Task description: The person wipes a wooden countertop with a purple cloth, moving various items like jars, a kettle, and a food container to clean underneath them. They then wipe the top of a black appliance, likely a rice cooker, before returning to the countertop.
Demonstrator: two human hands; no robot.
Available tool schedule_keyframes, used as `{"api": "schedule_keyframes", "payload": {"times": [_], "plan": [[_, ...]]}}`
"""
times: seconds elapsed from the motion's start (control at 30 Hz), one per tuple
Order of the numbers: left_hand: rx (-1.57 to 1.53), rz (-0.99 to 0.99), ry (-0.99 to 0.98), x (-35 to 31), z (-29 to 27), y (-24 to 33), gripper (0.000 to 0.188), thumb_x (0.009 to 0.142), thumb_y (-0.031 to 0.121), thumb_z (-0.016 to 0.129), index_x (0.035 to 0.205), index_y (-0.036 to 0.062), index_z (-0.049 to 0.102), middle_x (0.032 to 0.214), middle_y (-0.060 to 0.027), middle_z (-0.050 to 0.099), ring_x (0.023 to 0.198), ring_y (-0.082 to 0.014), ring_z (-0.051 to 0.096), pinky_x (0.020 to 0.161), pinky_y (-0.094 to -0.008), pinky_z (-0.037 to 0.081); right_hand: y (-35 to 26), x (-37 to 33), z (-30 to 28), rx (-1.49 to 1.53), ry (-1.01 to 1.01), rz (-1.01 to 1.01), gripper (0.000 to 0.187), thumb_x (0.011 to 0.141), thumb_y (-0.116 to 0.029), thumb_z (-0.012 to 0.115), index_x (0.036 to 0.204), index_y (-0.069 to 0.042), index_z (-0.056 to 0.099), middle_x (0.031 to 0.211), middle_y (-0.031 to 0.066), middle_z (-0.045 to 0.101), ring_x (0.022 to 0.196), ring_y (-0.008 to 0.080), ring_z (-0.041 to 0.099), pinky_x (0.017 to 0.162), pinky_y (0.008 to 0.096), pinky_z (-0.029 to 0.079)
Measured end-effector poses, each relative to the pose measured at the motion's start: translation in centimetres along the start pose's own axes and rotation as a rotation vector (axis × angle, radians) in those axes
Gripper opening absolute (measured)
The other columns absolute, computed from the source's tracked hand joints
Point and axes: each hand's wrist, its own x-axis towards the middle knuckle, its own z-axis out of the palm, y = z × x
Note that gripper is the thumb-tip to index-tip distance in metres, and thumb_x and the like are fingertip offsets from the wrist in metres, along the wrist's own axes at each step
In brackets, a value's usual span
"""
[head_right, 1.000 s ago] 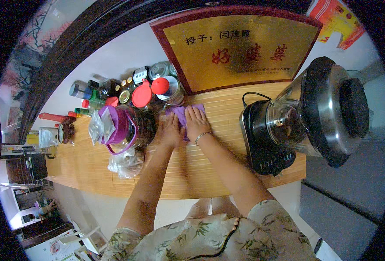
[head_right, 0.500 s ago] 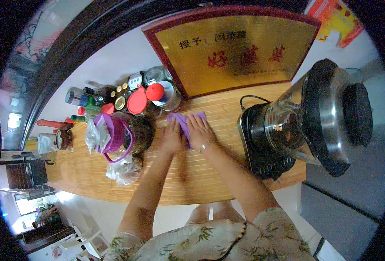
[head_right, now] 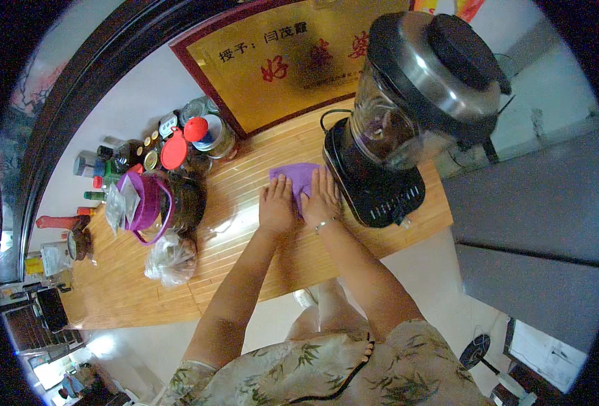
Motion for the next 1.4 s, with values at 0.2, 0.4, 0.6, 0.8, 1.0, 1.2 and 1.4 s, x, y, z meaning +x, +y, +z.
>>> {"api": "schedule_keyframes", "payload": {"times": [0.2, 0.4, 0.6, 0.8, 1.0, 1.2, 1.4], "plan": [[0.045, 0.153, -0.058, -9.0, 2.7, 2.9, 0.058, 0.093, 0.028, 0.04, 0.145, 0.0022, 0.037, 0.154, -0.0148, 0.031, 0.144, -0.0293, 0.024, 0.117, -0.0487, 0.012, 2.6, -10.9, 1.1, -0.039, 0.03, 0.011, 0.076, 0.091, -0.031, 0.055, 0.149, 0.002, 0.019, 0.158, 0.0202, 0.013, 0.146, 0.0364, 0.013, 0.119, 0.0462, 0.011], [0.068, 0.2, 0.042, -17.7, 5.7, 2.9, 0.06, 0.09, 0.028, 0.053, 0.141, -0.0002, 0.04, 0.149, -0.0179, 0.037, 0.14, -0.0317, 0.031, 0.116, -0.0498, 0.016, 2.3, -18.8, 3.4, -0.097, 0.081, -0.031, 0.078, 0.086, -0.027, 0.059, 0.149, 0.001, 0.022, 0.157, 0.0213, 0.015, 0.144, 0.0391, 0.017, 0.118, 0.0482, 0.011], [-0.049, -0.028, 0.217, -23.7, 3.4, -3.7, 0.056, 0.089, 0.027, 0.06, 0.136, 0.0024, 0.046, 0.139, -0.0149, 0.049, 0.128, -0.0267, 0.046, 0.108, -0.0494, 0.031, -6.2, -16.3, 5.0, -0.113, -0.111, -0.235, 0.073, 0.089, -0.026, 0.053, 0.15, -0.002, 0.021, 0.158, 0.0157, 0.015, 0.145, 0.0334, 0.016, 0.119, 0.0462, 0.009], [-1.105, -0.747, 0.61, -26.3, 1.4, -15.4, 0.067, 0.083, 0.026, 0.075, 0.132, -0.0043, 0.043, 0.139, -0.0218, 0.043, 0.118, -0.0267, 0.051, 0.095, -0.0392, 0.045, -11.1, -9.4, 5.4, -0.135, -0.211, -0.397, 0.069, 0.092, -0.033, 0.046, 0.15, -0.003, 0.023, 0.158, 0.0146, 0.017, 0.146, 0.0316, 0.013, 0.119, 0.0449, 0.009], [-1.227, -0.608, 1.238, -21.6, 0.1, -25.6, 0.064, 0.079, 0.016, 0.078, 0.129, -0.0043, 0.043, 0.131, -0.0179, 0.048, 0.115, -0.0246, 0.051, 0.098, -0.0352, 0.043, -14.0, -10.9, 5.1, -0.124, -0.175, -0.382, 0.087, 0.088, -0.059, 0.05, 0.151, -0.006, 0.022, 0.158, 0.0207, 0.013, 0.146, 0.0358, 0.012, 0.119, 0.0486, 0.007], [-1.151, -0.504, 1.067, -22.8, 1.5, -19.2, 0.048, 0.08, 0.004, 0.068, 0.125, 0.0007, 0.05, 0.116, -0.0105, 0.058, 0.107, -0.0227, 0.055, 0.095, -0.0358, 0.043, -7.5, -13.3, 4.1, -0.143, -0.193, -0.329, 0.064, 0.094, -0.042, 0.049, 0.149, -0.016, 0.031, 0.158, 0.0115, 0.021, 0.145, 0.0281, 0.019, 0.119, 0.0444, 0.011], [-1.095, -0.48, 0.826, -20.0, 1.4, -9.1, 0.043, 0.077, 0.006, 0.069, 0.116, 0.0002, 0.052, 0.111, -0.0125, 0.059, 0.103, -0.0234, 0.056, 0.094, -0.0346, 0.042, 2.4, -16.1, 0.7, -0.102, -0.034, -0.086, 0.062, 0.093, -0.04, 0.051, 0.148, -0.015, 0.034, 0.156, 0.0127, 0.025, 0.144, 0.0305, 0.022, 0.118, 0.0448, 0.014]]}}
